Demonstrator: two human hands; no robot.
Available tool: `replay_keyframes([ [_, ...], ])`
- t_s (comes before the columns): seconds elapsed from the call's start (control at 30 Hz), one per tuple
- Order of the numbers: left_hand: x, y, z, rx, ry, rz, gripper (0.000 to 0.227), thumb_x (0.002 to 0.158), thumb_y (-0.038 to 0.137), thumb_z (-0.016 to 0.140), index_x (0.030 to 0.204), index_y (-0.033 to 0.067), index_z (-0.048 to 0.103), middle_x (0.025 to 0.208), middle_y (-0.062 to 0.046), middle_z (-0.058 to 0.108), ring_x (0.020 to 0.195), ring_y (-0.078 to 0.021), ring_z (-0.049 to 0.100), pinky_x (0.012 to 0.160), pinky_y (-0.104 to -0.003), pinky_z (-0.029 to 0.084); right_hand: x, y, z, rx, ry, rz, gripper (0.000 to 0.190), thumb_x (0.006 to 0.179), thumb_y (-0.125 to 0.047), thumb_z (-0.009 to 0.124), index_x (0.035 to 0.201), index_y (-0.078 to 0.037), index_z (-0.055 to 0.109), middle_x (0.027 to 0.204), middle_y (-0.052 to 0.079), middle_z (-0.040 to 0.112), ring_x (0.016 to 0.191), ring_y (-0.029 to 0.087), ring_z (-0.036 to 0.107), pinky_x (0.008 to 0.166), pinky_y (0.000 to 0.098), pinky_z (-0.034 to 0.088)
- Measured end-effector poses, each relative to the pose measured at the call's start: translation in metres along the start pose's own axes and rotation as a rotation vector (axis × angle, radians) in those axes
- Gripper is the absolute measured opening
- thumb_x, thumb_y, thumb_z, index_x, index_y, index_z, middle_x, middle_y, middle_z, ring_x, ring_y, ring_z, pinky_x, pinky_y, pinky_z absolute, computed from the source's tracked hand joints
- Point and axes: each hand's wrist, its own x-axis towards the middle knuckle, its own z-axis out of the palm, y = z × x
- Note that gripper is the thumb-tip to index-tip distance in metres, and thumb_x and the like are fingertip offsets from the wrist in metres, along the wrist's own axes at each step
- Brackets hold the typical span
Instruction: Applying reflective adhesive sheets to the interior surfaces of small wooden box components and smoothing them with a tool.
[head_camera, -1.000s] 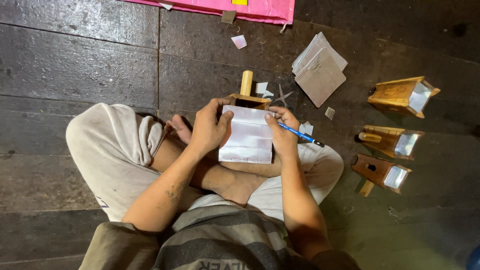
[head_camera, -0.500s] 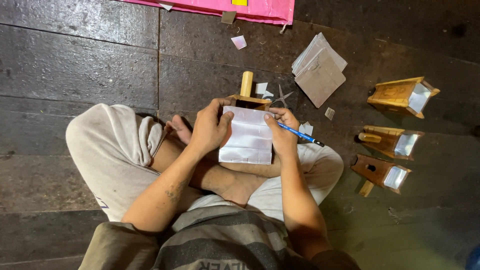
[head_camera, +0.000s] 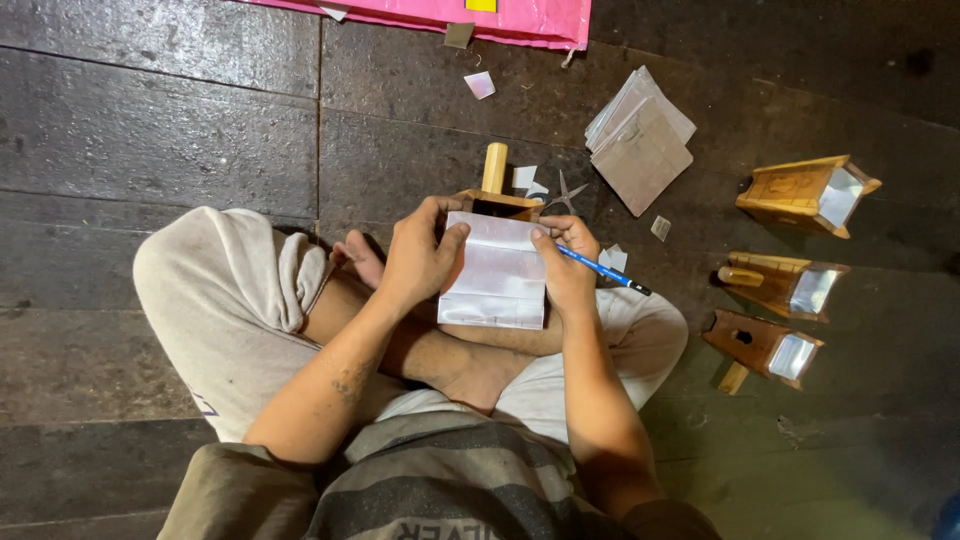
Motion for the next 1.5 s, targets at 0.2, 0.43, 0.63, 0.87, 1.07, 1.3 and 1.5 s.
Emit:
replay_keyframes([
  [0.2,0.002,-0.010,0.004,0.019,0.007,-0.015,0.028,0.092,0.013,0.071,0.118,0.0022,0.067,0.097,-0.024,0.074,0.097,-0.0447,0.072,0.074,-0.050,0.058,0.000,0.001,0.001,0.017,0.016,0.006,0.018,0.088,-0.002,0.076,0.105,-0.002,0.071,0.078,0.001,0.065,0.060,0.000,0.055,0.055,0.0153,0.043],
  [0.43,0.001,-0.006,0.003,0.014,0.015,-0.017,0.027,0.091,0.011,0.071,0.116,0.0013,0.067,0.104,-0.025,0.074,0.100,-0.0464,0.071,0.077,-0.051,0.059,0.008,0.001,-0.008,-0.033,0.120,-0.035,0.016,0.100,-0.016,0.057,0.108,-0.006,0.066,0.083,0.008,0.067,0.066,0.011,0.061,0.058,0.0205,0.046],
  [0.63,0.002,-0.007,0.004,0.002,0.019,-0.014,0.027,0.091,0.011,0.071,0.116,0.0016,0.067,0.103,-0.027,0.073,0.101,-0.0474,0.071,0.077,-0.052,0.058,0.006,-0.021,-0.001,-0.081,0.066,-0.179,0.015,0.094,-0.015,0.065,0.106,-0.008,0.057,0.088,0.007,0.061,0.066,0.011,0.060,0.053,0.0217,0.048],
  [0.87,0.002,-0.004,0.003,0.016,0.021,-0.004,0.027,0.091,0.013,0.071,0.116,0.0035,0.066,0.104,-0.026,0.074,0.103,-0.0470,0.070,0.080,-0.053,0.059,0.019,-0.062,0.038,-0.120,-0.372,-0.451,0.017,0.076,0.005,0.083,0.078,-0.001,0.067,0.086,0.015,0.069,0.079,0.025,0.070,0.069,0.0301,0.056],
  [1.07,0.001,0.006,0.003,-0.010,0.012,-0.015,0.026,0.091,0.011,0.070,0.115,0.0027,0.066,0.102,-0.026,0.074,0.101,-0.0474,0.071,0.079,-0.053,0.059,0.024,-0.058,0.043,-0.154,-0.360,-0.467,0.017,0.073,0.007,0.081,0.076,-0.003,0.067,0.081,0.012,0.072,0.075,0.024,0.071,0.069,0.0320,0.056],
  [1.3,0.003,-0.003,0.004,-0.018,0.001,-0.021,0.025,0.092,0.011,0.069,0.116,0.0041,0.065,0.101,-0.026,0.073,0.101,-0.0471,0.071,0.080,-0.053,0.059,0.026,-0.053,0.043,-0.183,-0.403,-0.493,0.017,0.076,0.004,0.082,0.076,-0.002,0.066,0.081,0.014,0.072,0.076,0.026,0.071,0.071,0.0349,0.055],
  [1.5,0.004,-0.011,0.006,-0.021,-0.002,-0.021,0.026,0.092,0.012,0.069,0.117,0.0052,0.066,0.101,-0.025,0.073,0.102,-0.0460,0.071,0.080,-0.052,0.059,0.028,-0.048,0.043,-0.163,-0.398,-0.480,0.016,0.078,0.005,0.080,0.077,0.000,0.065,0.082,0.015,0.071,0.075,0.024,0.070,0.068,0.0336,0.055],
])
